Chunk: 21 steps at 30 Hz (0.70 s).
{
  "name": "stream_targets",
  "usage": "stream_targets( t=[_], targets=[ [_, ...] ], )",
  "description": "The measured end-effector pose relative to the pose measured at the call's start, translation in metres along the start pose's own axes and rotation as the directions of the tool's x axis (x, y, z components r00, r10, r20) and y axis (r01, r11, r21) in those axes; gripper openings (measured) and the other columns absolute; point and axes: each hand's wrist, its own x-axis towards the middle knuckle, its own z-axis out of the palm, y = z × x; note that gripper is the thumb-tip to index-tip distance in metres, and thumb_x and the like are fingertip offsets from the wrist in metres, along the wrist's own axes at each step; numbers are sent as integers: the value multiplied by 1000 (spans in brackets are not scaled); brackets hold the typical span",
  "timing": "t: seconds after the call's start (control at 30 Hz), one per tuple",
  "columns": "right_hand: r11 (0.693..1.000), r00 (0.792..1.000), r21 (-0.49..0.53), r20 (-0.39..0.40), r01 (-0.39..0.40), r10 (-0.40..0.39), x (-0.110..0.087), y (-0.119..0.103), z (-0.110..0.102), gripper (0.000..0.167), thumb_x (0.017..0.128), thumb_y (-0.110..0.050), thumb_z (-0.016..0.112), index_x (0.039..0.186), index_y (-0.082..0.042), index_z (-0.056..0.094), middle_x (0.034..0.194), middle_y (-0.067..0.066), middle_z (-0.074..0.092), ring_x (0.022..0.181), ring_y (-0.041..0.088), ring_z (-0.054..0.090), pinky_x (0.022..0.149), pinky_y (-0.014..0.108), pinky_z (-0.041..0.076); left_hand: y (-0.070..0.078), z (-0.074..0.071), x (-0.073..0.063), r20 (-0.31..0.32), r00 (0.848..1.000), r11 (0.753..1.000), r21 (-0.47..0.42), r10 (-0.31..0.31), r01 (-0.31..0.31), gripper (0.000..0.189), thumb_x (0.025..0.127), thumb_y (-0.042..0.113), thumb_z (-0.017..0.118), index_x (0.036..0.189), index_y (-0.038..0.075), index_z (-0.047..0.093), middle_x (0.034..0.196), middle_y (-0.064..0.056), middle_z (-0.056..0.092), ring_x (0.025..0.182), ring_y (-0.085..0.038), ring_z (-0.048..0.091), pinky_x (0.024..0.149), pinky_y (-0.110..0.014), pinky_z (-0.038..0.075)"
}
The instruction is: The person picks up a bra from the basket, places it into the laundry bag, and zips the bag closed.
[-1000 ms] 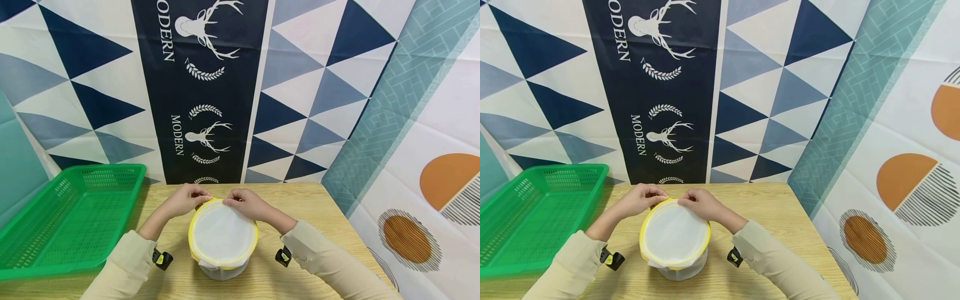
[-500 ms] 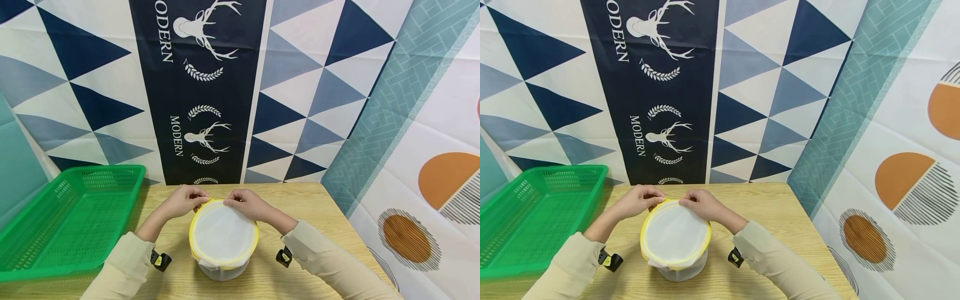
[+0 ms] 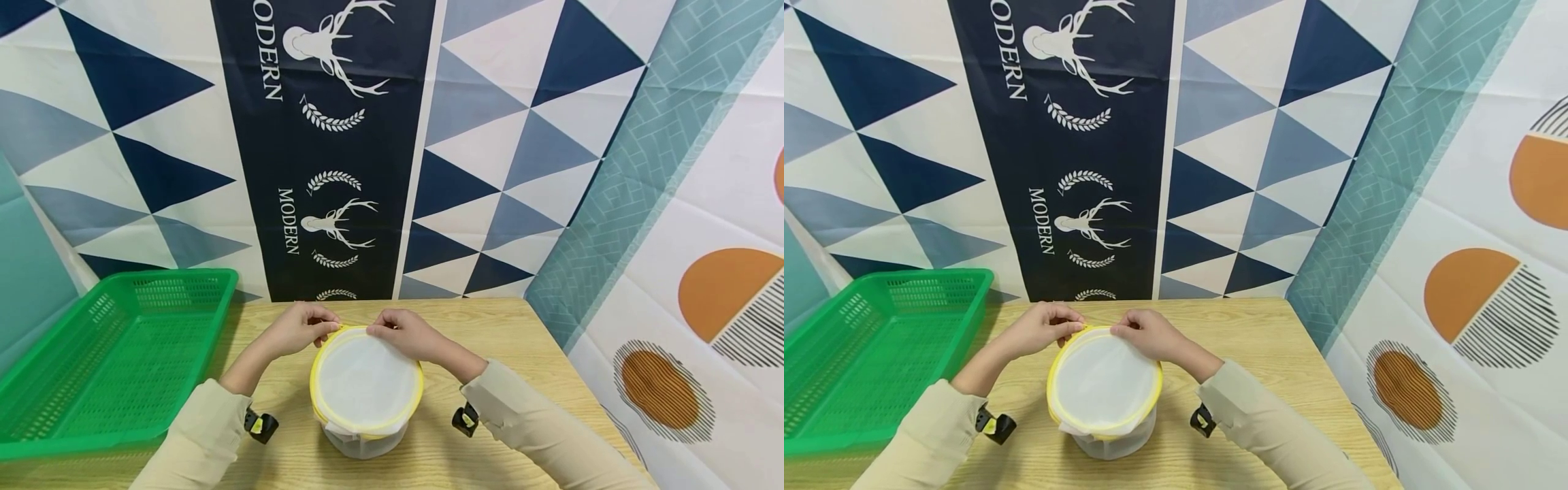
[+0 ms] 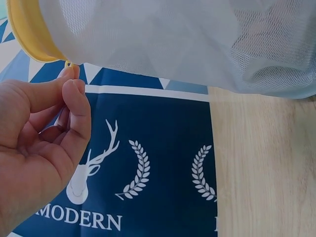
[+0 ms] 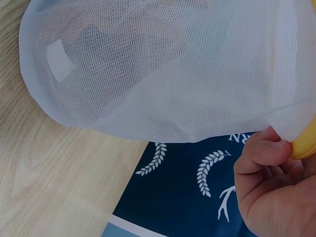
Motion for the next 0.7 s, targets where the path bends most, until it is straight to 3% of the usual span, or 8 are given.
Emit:
stream_targets(
  t=[0.23,0.7],
  targets=[
    [1000,1000,-8,-4,-8,8,0,1,0,19,93,-27,57,85,-11,64,79,1,57,68,12,49,58,24,45,0,0,-1,0,1000,1000,5,-7,7,15,91,11,60,97,0,68,72,-6,60,60,-14,54,57,-25,52],
    [1000,1000,-5,-14,-3,3,-1,4,-1,20,93,-27,58,83,-11,64,78,1,57,69,11,49,58,23,45,1,1,0,-7,1000,1000,17,-23,23,15,91,11,60,97,0,68,73,-8,60,61,-15,55,58,-26,52]
  ],
)
